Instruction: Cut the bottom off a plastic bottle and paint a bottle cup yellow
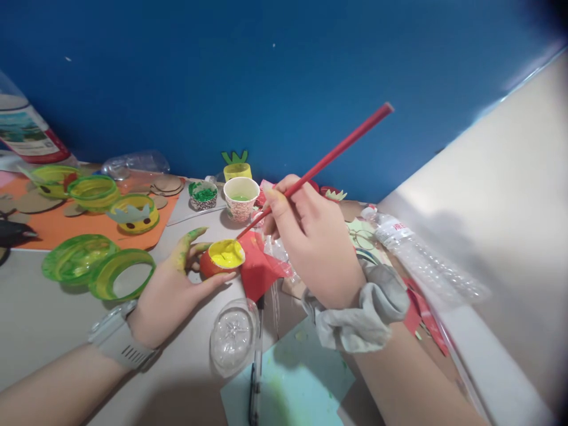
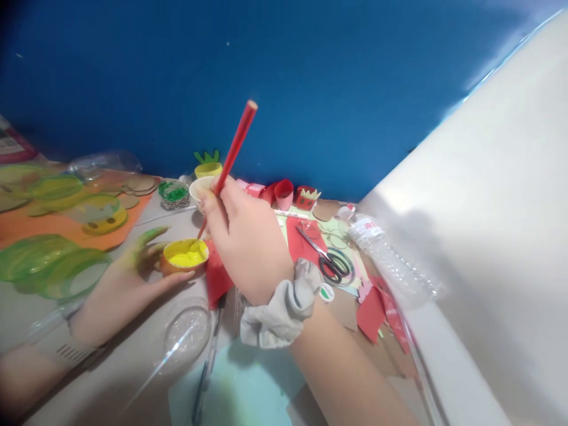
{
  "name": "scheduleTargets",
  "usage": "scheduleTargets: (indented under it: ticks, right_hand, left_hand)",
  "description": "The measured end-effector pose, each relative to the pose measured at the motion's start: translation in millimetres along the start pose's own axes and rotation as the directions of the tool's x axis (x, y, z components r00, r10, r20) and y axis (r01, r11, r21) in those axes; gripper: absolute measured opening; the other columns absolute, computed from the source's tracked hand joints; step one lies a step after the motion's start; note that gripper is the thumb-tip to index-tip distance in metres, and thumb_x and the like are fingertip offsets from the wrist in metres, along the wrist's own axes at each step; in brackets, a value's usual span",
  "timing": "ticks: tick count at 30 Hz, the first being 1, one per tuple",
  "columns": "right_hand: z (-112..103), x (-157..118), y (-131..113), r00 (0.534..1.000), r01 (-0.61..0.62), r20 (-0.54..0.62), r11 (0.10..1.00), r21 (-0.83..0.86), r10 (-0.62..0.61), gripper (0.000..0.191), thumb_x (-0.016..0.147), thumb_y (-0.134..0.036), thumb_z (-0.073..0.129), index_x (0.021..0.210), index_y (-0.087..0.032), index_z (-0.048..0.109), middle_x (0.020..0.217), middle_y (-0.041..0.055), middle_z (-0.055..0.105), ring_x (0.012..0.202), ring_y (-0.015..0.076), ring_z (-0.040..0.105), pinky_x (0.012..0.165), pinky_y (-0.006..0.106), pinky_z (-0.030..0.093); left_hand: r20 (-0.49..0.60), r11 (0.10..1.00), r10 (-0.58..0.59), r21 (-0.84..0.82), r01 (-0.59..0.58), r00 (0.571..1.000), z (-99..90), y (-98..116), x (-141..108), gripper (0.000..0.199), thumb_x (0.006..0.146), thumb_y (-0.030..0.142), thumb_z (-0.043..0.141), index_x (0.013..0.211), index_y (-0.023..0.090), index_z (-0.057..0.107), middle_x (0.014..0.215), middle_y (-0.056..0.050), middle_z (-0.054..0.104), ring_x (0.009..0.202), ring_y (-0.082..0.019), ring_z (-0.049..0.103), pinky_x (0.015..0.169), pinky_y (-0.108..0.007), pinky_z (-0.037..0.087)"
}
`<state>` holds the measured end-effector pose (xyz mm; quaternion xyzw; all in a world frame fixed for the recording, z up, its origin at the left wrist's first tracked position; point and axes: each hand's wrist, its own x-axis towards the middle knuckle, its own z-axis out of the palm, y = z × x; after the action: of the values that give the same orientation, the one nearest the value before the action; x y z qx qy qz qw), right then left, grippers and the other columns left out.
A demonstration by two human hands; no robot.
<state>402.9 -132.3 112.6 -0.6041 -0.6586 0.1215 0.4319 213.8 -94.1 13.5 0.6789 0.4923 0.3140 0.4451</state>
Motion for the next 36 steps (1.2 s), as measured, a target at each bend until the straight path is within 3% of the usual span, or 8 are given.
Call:
scheduleTargets:
  ticks: [7, 14, 20, 27, 36]
  right_hand:
    - [-4, 1, -2, 1.0, 0.0, -0.015, 0.994, -0.108, -0.002, 0.029, 0.102, -0.033, 0.045, 0.075, -0.023, 0.047, 0.059, -0.0044, 0.057, 0.051, 0.0122, 0.055, 0.051, 0.025, 0.04]
    - [0, -1, -4, 0.999, 0.026, -0.022, 0.996, 0.091, -0.024, 0.025, 0.103, -0.029, 0.044, 0.08, -0.024, 0.05, 0.065, -0.0043, 0.062, 0.059, 0.0126, 0.062, 0.061, 0.026, 0.049]
    - [1, -1, -1, 1.0, -0.007, 0.007, 0.996, -0.093, 0.008, 0.026, 0.102, -0.033, 0.044, 0.078, -0.024, 0.046, 0.064, -0.0029, 0.06, 0.056, 0.0152, 0.059, 0.057, 0.029, 0.043]
    - [-4, -2, -11, 1.0, 0.012, -0.004, 0.998, 0.056, -0.011, 0.026, 0.103, -0.026, 0.044, 0.078, -0.024, 0.049, 0.065, -0.0041, 0.06, 0.059, 0.0122, 0.061, 0.06, 0.026, 0.046]
    - [-8, 2, -7, 1.0, -0.018, -0.005, 1.0, 0.002, 0.018, 0.031, 0.103, -0.027, 0.042, 0.074, -0.022, 0.051, 0.067, -0.0017, 0.062, 0.064, 0.0139, 0.062, 0.065, 0.029, 0.047]
  left_hand:
    - [-0.02, 0.998, -0.017, 0.056, 0.019, 1.0, -0.3, 2, 1, 0.083, 0.07, 0.049, 0.081, 0.139, 0.029, 0.04, 0.122, -0.005, 0.071, 0.11, -0.029, 0.067, 0.093, -0.044, 0.054]
    - [-0.019, 0.999, 0.009, 0.048, -0.008, 1.0, -0.1, -3, 1, 0.082, 0.069, 0.052, 0.081, 0.138, 0.032, 0.04, 0.123, -0.002, 0.071, 0.11, -0.027, 0.067, 0.093, -0.041, 0.054]
    - [-0.018, 0.998, 0.003, 0.069, -0.001, 1.0, -0.4, 1, 0, 0.082, 0.07, 0.051, 0.08, 0.138, 0.03, 0.04, 0.122, -0.003, 0.071, 0.11, -0.028, 0.067, 0.089, -0.039, 0.055]
    - [-0.009, 0.999, 0.003, 0.034, -0.002, 1.0, -0.5, 3, -1, 0.08, 0.07, 0.048, 0.081, 0.137, 0.028, 0.042, 0.129, -0.004, 0.068, 0.118, -0.026, 0.064, 0.096, -0.037, 0.054]
    - [0.015, 1.0, -0.028, -0.01, 0.028, 1.0, -4.5, 2, 0, 0.077, 0.07, 0.047, 0.081, 0.135, 0.032, 0.043, 0.127, -0.002, 0.069, 0.117, -0.026, 0.064, 0.102, -0.042, 0.051]
